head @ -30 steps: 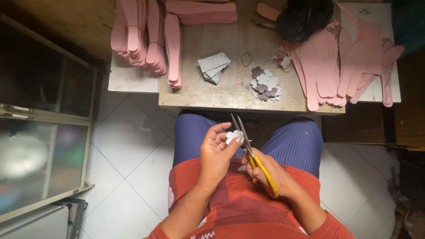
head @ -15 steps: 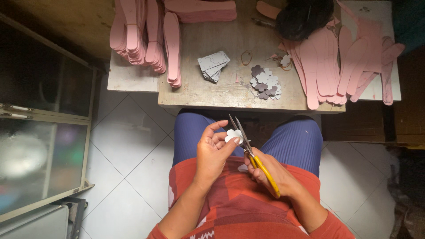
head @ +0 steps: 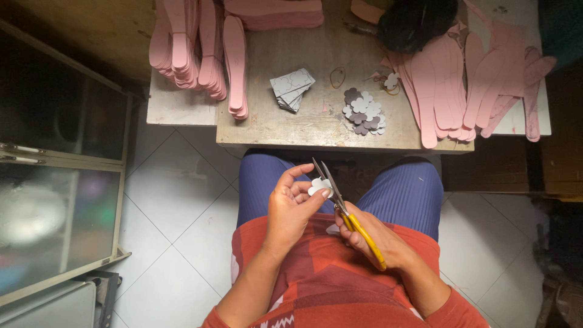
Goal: The person sits on the floor and uses yellow-handled scissors to cut small white paper pieces into flower-like shapes. They repeatedly pick up new paper pieces from a stack on the table, cut them, and place the finished shapes onto a growing pile.
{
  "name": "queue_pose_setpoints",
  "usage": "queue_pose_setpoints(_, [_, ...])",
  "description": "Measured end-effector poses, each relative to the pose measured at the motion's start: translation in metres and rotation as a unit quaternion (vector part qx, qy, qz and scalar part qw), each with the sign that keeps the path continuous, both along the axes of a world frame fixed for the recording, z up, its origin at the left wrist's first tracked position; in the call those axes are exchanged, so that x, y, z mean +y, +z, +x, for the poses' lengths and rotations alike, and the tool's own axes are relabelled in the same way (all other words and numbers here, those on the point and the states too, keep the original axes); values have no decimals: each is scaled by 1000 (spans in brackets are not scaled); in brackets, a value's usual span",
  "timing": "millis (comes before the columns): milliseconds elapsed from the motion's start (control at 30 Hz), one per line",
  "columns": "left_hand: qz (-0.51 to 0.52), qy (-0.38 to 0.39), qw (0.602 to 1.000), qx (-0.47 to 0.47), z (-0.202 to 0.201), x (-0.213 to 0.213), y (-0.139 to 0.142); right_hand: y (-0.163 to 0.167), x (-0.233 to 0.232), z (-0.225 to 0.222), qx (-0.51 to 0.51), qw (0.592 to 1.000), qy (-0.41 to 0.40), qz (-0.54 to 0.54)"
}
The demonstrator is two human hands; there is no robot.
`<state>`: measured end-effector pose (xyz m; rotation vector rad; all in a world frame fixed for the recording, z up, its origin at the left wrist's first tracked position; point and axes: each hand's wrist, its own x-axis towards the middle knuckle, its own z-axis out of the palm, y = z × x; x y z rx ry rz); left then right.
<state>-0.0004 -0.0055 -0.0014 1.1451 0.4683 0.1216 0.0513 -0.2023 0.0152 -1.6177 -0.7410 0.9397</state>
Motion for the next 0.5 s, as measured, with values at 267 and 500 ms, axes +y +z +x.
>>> queue_pose_setpoints(267, [5,9,1000,-24,1,10,0,-2,0,2,-10,1000,-2,-4])
queue_pose_setpoints(500, [20,16,999,-34,3,17,5,-3,0,3,-13,1000,0,-26])
